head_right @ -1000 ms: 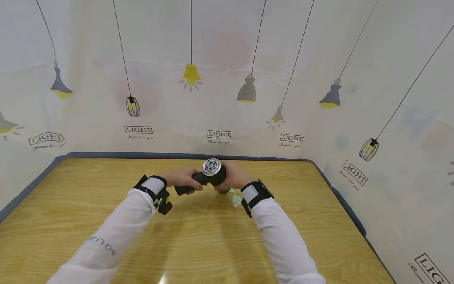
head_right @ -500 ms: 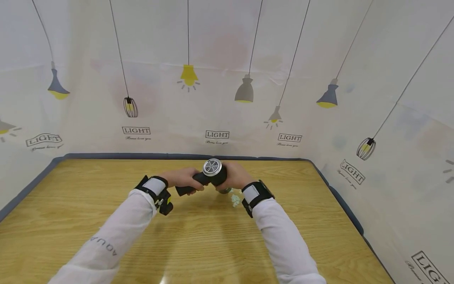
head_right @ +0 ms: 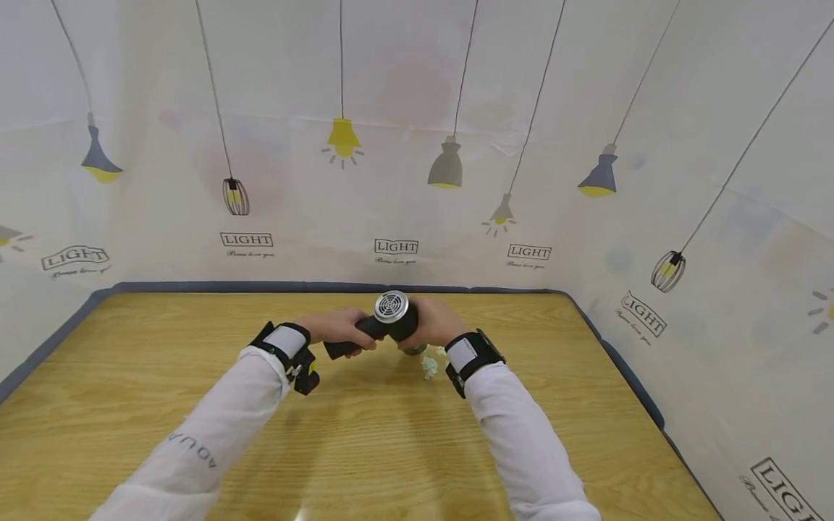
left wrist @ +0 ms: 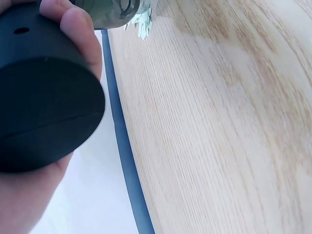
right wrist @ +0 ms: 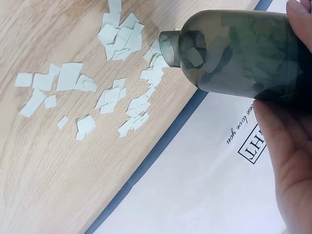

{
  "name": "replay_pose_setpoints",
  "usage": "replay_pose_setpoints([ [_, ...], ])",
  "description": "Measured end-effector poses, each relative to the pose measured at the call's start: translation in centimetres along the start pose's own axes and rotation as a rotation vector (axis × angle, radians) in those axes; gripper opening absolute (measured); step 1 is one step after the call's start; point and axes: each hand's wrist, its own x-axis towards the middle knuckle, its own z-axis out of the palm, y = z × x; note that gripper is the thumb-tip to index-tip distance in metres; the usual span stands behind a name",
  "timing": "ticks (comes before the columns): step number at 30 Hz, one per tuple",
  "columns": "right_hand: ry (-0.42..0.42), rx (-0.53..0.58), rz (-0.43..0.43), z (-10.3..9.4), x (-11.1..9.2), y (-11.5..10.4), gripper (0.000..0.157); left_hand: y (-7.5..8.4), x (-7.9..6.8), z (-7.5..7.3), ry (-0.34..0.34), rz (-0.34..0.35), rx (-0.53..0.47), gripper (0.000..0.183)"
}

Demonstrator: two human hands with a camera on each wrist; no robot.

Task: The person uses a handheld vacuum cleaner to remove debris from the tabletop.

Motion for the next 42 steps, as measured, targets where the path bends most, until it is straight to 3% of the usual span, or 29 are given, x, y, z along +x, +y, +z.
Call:
replay_pose_setpoints([
  [12, -0.001, -0.001, 0.024, -0.2, -0.1, 0.5, 0.067, 0.1, 0.7, 0.2, -0.007, 0.006, -0.011, 0.027],
  [16, 0.009, 0.004, 0.015, -0.1, 0.1, 0.4, 0.067, 0.2, 0.5, 0.2, 0.005, -0.002, -0.014, 0.028],
  [22, 0.013, -0.006, 0.007, 0.2, 0.3, 0.1, 0.067, 0.2, 0.0, 0.0, 0.009, -0.023, 0.002, 0.045],
  [42, 0.026, 0.048, -0.031, 1.0, 1.5, -0.6, 0.067, -0.1, -1.5, -1.0, 0.026, -0.04, 0.025, 0.044],
])
